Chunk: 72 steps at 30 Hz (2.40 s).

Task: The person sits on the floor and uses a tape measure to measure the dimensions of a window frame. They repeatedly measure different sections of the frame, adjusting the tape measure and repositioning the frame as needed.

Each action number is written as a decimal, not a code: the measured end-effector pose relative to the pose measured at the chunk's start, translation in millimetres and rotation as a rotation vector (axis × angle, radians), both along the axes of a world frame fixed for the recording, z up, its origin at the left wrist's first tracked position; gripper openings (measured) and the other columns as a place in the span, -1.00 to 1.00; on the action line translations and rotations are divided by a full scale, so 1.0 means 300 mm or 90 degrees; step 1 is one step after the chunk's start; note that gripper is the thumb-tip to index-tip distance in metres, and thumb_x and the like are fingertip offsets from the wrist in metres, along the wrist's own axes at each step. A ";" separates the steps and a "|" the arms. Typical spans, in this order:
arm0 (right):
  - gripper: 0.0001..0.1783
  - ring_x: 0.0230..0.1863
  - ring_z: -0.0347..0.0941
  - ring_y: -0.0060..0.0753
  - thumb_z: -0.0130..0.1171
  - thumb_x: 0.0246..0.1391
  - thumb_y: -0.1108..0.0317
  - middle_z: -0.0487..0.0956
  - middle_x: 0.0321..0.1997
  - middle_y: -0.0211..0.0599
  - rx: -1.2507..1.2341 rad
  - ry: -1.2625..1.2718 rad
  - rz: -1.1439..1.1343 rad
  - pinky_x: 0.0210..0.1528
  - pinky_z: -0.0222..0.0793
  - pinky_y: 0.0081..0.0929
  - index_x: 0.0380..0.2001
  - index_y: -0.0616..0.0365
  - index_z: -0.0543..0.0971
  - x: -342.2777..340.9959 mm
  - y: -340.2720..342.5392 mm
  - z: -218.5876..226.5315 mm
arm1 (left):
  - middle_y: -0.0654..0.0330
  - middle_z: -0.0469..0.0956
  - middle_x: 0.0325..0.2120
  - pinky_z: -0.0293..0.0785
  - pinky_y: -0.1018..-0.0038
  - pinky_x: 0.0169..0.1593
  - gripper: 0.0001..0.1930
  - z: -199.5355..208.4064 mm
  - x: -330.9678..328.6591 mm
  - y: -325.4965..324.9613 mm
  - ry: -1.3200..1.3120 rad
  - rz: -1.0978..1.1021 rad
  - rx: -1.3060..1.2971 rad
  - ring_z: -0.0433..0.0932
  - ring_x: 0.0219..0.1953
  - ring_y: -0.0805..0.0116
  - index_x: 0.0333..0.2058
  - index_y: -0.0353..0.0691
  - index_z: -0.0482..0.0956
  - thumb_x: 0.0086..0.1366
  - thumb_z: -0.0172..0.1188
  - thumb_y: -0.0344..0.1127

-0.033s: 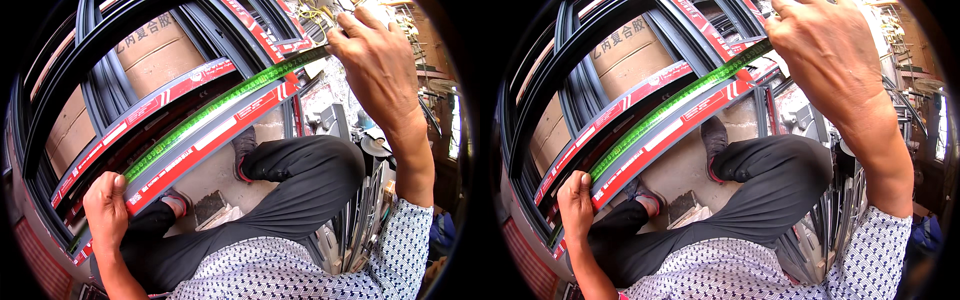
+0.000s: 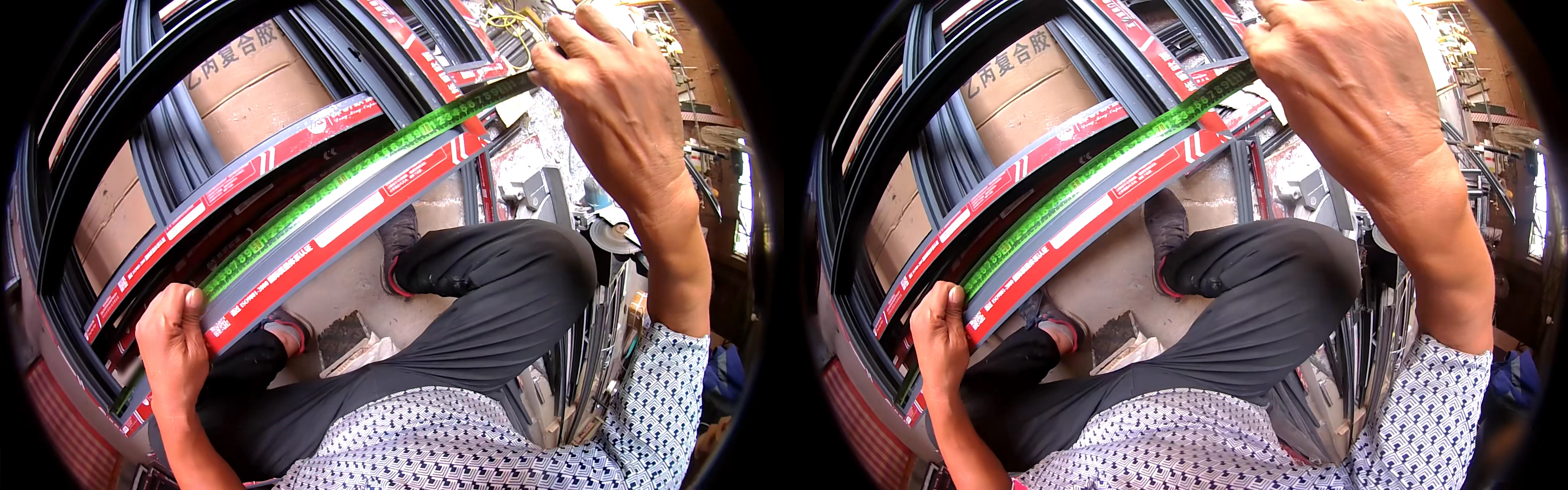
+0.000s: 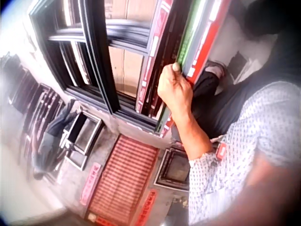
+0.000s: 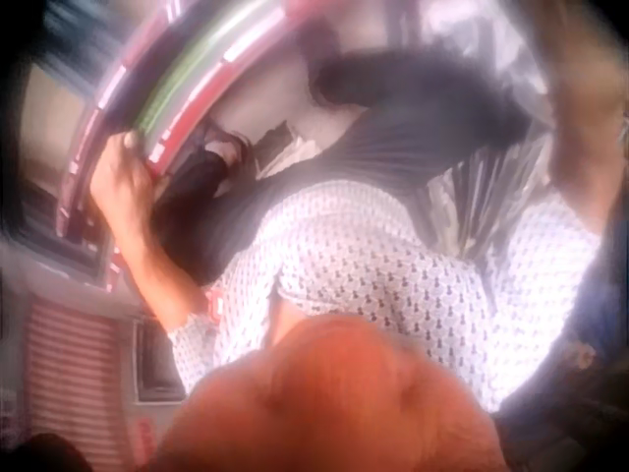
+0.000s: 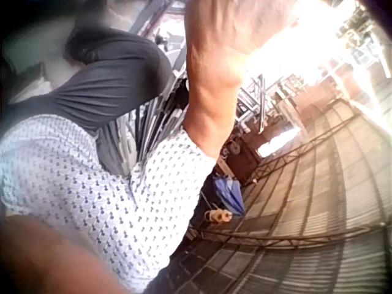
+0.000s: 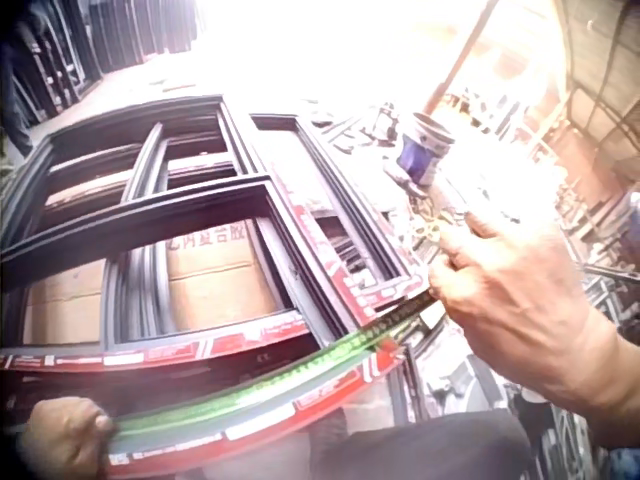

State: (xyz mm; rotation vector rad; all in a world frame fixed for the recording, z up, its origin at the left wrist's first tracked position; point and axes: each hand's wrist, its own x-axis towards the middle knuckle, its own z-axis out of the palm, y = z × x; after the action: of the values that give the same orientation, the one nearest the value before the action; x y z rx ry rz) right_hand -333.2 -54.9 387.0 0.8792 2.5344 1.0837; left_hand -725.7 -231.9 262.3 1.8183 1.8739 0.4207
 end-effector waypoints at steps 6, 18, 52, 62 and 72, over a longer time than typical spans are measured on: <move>-0.92 -0.14 0.62 -0.32 0.30 -0.15 0.38 0.62 -0.28 -0.29 0.025 0.010 -0.038 -0.26 0.54 -0.33 -0.56 0.12 0.62 -0.043 -0.014 -0.006 | 0.02 0.39 -0.49 0.37 0.28 -0.29 -0.72 -0.002 -0.005 0.001 0.013 -0.008 -0.014 0.38 -0.44 0.04 -0.31 -0.36 0.47 0.62 0.11 -0.31; -0.92 -0.15 0.61 -0.30 0.32 -0.12 0.38 0.60 -0.29 -0.30 -0.057 0.009 -0.056 -0.23 0.53 -0.28 -0.52 0.14 0.64 -0.072 -0.037 0.053 | 0.04 0.39 -0.49 0.36 0.30 -0.29 -0.71 -0.007 -0.010 0.001 0.013 -0.013 -0.024 0.37 -0.44 0.08 -0.32 -0.37 0.45 0.63 0.10 -0.31; -0.91 -0.11 0.61 -0.30 0.31 -0.09 0.38 0.60 -0.27 -0.30 -0.073 0.012 -0.068 -0.22 0.51 -0.27 -0.48 0.14 0.64 -0.043 -0.056 0.034 | 0.14 0.34 -0.50 0.31 0.40 -0.30 -0.68 -0.022 -0.027 -0.010 -0.015 0.012 -0.047 0.29 -0.44 0.28 -0.31 -0.37 0.46 0.64 0.12 -0.25; -0.91 -0.10 0.60 -0.30 0.30 -0.08 0.38 0.61 -0.27 -0.30 -0.071 0.011 -0.068 -0.21 0.50 -0.27 -0.47 0.14 0.64 -0.032 -0.064 0.022 | 0.15 0.35 -0.49 0.31 0.41 -0.30 -0.68 -0.023 -0.030 -0.011 -0.019 0.014 -0.048 0.29 -0.44 0.30 -0.30 -0.37 0.48 0.64 0.13 -0.25; -0.91 -0.09 0.60 -0.30 0.30 -0.07 0.39 0.61 -0.26 -0.30 -0.075 0.006 -0.077 -0.21 0.50 -0.27 -0.46 0.14 0.64 -0.023 -0.066 0.029 | 0.16 0.34 -0.49 0.31 0.42 -0.30 -0.69 -0.024 -0.030 -0.011 -0.019 0.010 -0.046 0.29 -0.44 0.32 -0.30 -0.37 0.48 0.64 0.13 -0.26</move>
State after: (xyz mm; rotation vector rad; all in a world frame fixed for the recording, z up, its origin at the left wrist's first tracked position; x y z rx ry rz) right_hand -340.1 -74.6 395.8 0.9931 2.4880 0.8858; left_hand -734.6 -235.1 255.1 1.7419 1.8598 0.3797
